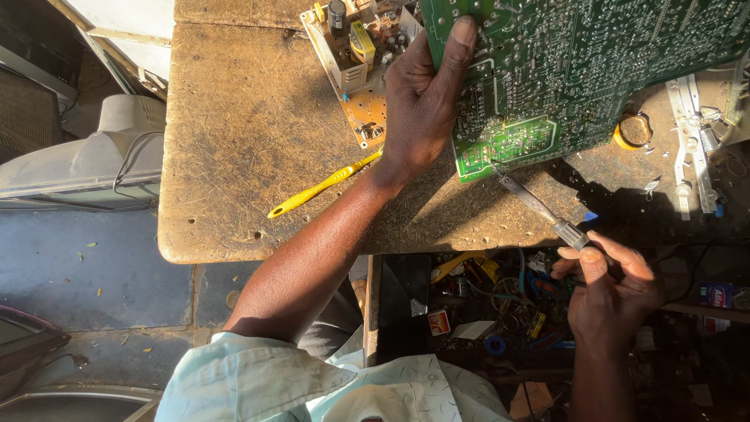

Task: The person uses a soldering iron to work on the solder joints of a green circuit board held in their left hand. They flip the board over to inspect the component side and then return to the solder side to continue the repair process.

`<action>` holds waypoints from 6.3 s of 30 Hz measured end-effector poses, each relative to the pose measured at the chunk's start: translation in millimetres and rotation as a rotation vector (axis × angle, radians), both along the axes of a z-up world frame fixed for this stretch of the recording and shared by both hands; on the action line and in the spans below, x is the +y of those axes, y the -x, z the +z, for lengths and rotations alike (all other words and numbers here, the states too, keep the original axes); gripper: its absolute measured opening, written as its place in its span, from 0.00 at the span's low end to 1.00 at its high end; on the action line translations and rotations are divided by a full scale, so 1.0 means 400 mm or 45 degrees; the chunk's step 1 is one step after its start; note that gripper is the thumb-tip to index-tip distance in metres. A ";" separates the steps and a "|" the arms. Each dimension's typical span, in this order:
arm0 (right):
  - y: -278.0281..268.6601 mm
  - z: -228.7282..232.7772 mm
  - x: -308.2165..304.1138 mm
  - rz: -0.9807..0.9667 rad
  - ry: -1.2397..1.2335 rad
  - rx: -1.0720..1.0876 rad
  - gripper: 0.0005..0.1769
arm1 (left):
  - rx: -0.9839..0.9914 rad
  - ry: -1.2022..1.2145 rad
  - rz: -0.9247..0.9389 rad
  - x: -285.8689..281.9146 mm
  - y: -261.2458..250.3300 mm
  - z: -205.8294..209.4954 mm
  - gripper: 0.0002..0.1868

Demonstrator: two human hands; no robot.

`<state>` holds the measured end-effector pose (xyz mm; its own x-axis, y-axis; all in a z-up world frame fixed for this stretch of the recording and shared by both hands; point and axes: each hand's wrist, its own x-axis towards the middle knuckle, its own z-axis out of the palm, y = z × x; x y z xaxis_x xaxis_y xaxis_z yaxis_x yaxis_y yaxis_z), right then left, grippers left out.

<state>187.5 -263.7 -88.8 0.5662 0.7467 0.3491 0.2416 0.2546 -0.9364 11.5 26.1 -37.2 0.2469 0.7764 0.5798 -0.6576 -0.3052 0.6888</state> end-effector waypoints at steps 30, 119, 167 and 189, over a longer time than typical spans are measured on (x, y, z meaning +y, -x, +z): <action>0.056 0.001 0.013 -0.103 -0.074 -0.217 0.14 | 0.048 0.008 0.071 0.007 0.003 0.000 0.20; 0.025 0.147 0.000 -0.100 0.171 -0.326 0.14 | 0.623 -0.369 0.025 -0.124 0.209 0.178 0.13; 0.055 0.101 0.048 -0.139 0.165 -0.395 0.07 | 0.563 -0.387 -0.093 0.064 0.193 0.081 0.15; 0.046 0.084 0.042 -0.105 0.114 -0.379 0.06 | 0.548 -0.354 -0.101 0.062 0.194 0.080 0.16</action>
